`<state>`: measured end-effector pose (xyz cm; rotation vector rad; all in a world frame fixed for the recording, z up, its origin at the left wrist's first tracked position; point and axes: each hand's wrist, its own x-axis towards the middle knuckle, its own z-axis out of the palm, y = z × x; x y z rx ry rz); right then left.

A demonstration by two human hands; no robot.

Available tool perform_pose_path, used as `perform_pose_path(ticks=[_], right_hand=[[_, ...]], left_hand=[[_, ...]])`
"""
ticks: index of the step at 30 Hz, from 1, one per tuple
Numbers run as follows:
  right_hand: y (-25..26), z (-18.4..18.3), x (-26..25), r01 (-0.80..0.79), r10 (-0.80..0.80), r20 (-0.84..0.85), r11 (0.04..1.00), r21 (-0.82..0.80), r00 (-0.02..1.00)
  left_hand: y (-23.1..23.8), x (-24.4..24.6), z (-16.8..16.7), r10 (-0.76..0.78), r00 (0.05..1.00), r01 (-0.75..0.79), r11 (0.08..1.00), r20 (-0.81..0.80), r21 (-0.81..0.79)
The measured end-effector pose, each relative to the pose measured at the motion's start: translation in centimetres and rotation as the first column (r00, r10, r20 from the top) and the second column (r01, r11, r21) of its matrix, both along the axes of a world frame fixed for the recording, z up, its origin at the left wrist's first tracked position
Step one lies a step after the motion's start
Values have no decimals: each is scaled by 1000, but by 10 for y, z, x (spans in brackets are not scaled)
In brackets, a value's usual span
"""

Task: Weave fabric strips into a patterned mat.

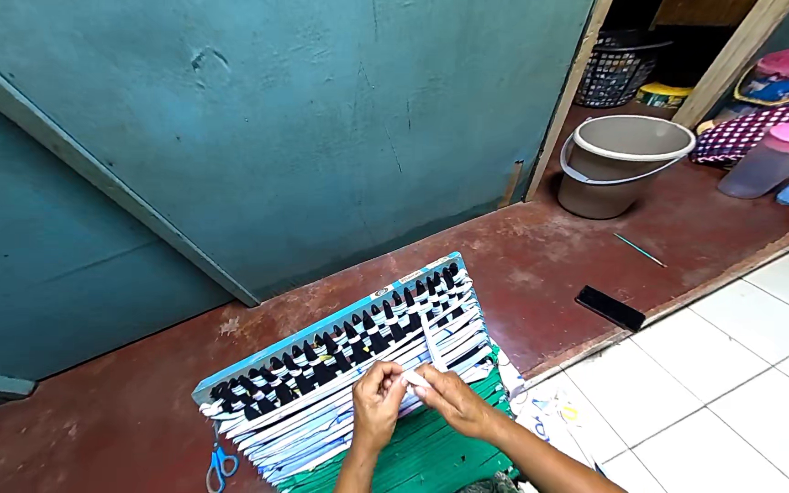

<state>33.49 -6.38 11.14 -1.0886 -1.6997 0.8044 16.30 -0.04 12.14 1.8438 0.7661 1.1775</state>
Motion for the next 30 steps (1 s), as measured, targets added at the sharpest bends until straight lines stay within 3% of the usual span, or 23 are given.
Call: perform_pose_path(ticks=[2,4,9,13,15,17,19,22,24,26,30], right_hand=[[16,-2,9,172,-167,142,985,-22,976],[34,-14,17,272,-286,188,957,98,940],[66,-37,21,279,-336,180,918,282,924],[76,-45,21,325,-409,264,894,309,874],[79,-48,23,361,-457,306,876,321,835],[79,-50,25,385,-476,315,869,310,821],[79,-52,27,403,-479,295,870,283,827],[79,-53,31,414,-446,225,893,178,866],[81,-55,33,429,-449,160,892,145,879],[85,-58,32,455,-472,124,879,143,873],[84,-46,26,519,-526,242,849,99,815]], left_hand=[[9,14,-8,63,985,-83,990,-163,-116],[18,26,-13,37,938,-88,987,-344,-136],[32,48,-3,-105,667,-94,970,-737,-224],[33,61,6,-112,442,-197,956,-890,-219],[37,65,4,-130,429,-217,946,-894,-242],[44,69,-2,-158,495,-223,927,-855,-300],[54,69,-14,-169,665,-210,893,-728,-399],[58,68,-26,-122,957,-81,759,-264,-646],[56,67,-26,-53,999,25,640,-12,-768],[55,63,-27,-15,991,120,575,136,-810],[54,52,-32,-72,957,275,543,283,-793]])
